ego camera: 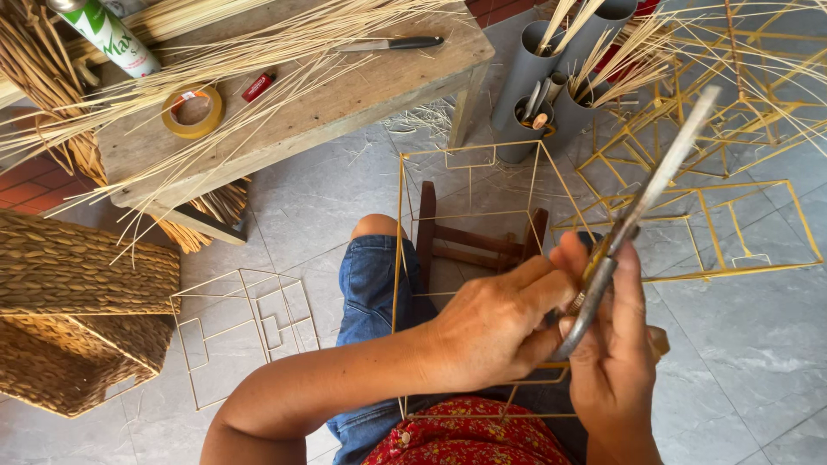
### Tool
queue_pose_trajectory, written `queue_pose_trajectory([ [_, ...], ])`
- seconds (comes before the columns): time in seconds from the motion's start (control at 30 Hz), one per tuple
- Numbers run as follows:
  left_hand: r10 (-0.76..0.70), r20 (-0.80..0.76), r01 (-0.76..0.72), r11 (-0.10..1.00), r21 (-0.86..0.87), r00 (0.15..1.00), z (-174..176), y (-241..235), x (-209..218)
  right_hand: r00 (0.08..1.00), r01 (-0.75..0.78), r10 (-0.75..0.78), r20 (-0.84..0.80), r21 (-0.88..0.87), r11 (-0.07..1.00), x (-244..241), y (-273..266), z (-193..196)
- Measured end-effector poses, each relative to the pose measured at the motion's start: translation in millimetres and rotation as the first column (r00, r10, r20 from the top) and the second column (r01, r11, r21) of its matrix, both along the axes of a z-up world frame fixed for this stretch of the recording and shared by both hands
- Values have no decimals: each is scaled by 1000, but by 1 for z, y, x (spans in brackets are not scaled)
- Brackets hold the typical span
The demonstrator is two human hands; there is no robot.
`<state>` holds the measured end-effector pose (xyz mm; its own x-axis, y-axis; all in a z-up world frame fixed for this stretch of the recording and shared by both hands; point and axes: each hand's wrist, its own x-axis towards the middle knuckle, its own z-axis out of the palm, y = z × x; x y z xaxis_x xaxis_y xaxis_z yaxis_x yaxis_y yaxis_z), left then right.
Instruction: The person sits on a small wooden stool and wraps yellow tape around the edges of a yellow wireframe structure. They use scissors to cut the tape and continue taping different sections of the frame.
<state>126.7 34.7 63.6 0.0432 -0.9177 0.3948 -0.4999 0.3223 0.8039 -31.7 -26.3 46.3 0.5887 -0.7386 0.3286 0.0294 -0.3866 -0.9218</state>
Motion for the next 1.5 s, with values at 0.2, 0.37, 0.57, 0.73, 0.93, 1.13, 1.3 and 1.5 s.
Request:
queue_pose_trajectory([
  [0.2, 227, 36, -226, 974, -22, 973, -30, -19, 75, 995, 94, -95, -35, -36, 995, -14, -12, -11],
  [0.37, 568, 149, -557, 823, -110, 809, -105, -48, 208, 965, 247, -255, -70, -98, 964, -48, -24, -18],
  [0.57, 802, 364, -876, 473, 99, 474, -230, -48, 333, 939, 289, -286, -189, -16, 957, -56, -35, -47],
  [0.73, 855, 445, -964, 218, 153, 265, -293, -49, 392, 910, 330, -320, -264, -7, 944, -53, -34, -55],
  [0.93, 826, 528, -976, 114, 183, 196, -312, -60, 407, 887, 357, -344, -307, -14, 934, -48, -34, -51],
  [1.13, 793, 558, -965, 144, 221, 246, -299, -59, 389, 893, 371, -364, -266, -25, 928, -41, -28, -44],
  [1.3, 812, 511, -931, 361, -57, 284, -262, -51, 346, 852, 518, -514, -100, 25, 855, -58, -37, -53],
  [1.5, 587, 154, -595, 804, 8, 795, -143, -49, 230, 966, 193, -221, 137, 189, 963, -102, -76, -79],
])
